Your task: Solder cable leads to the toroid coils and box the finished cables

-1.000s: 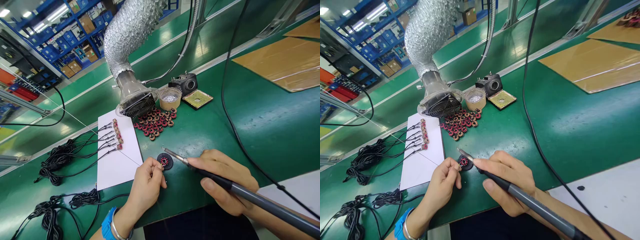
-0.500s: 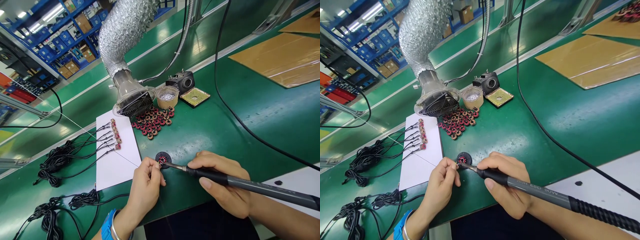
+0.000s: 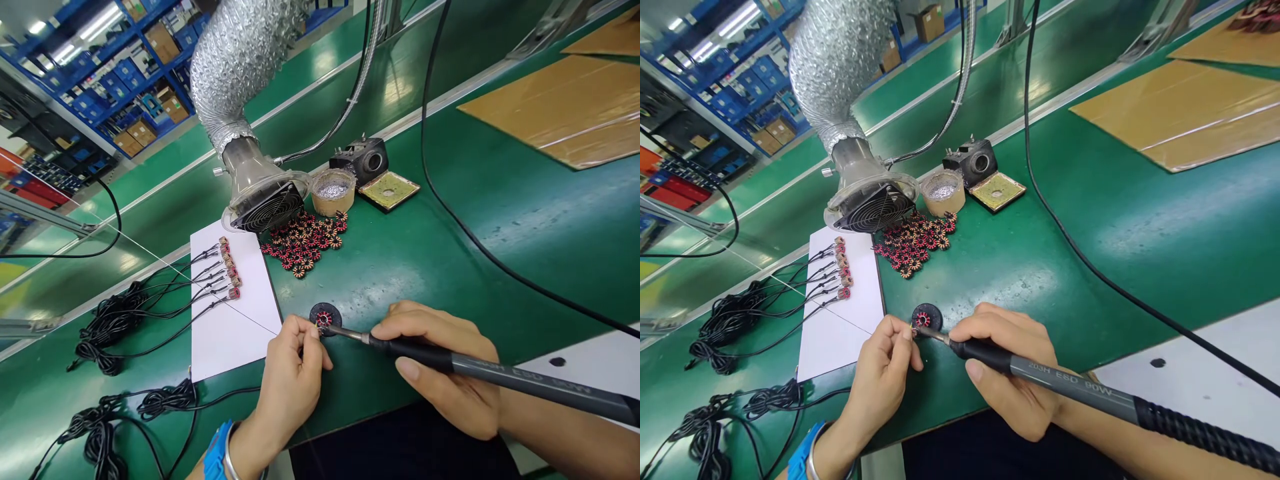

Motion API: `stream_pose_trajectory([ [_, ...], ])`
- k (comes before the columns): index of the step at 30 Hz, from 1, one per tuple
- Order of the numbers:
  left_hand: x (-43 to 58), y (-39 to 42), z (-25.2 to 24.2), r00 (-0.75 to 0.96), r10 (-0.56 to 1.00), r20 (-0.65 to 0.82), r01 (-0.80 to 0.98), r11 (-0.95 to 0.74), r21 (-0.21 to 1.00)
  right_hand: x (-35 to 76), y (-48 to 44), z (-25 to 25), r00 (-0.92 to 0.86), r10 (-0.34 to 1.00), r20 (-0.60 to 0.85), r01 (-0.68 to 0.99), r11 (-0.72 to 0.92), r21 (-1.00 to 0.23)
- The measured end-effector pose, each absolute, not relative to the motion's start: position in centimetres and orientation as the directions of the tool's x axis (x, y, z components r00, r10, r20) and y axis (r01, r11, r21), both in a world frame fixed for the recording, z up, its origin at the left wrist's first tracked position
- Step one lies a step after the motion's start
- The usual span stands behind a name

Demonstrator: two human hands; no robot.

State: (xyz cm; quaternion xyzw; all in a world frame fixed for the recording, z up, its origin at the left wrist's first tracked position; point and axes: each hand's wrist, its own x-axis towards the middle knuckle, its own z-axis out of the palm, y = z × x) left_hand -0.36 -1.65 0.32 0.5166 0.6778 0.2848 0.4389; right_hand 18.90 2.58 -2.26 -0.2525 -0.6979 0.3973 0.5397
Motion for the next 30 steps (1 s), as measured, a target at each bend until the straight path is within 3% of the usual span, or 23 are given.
stream_pose_trajectory([
  [30, -0.2, -1.7, 0.5, -0.061, 0.957, -0.284, 0.478, 0.278, 0.833, 18.9, 3.1, -1.1, -0.257, 0.726, 0.638, -0.087, 0.64, -0.763],
])
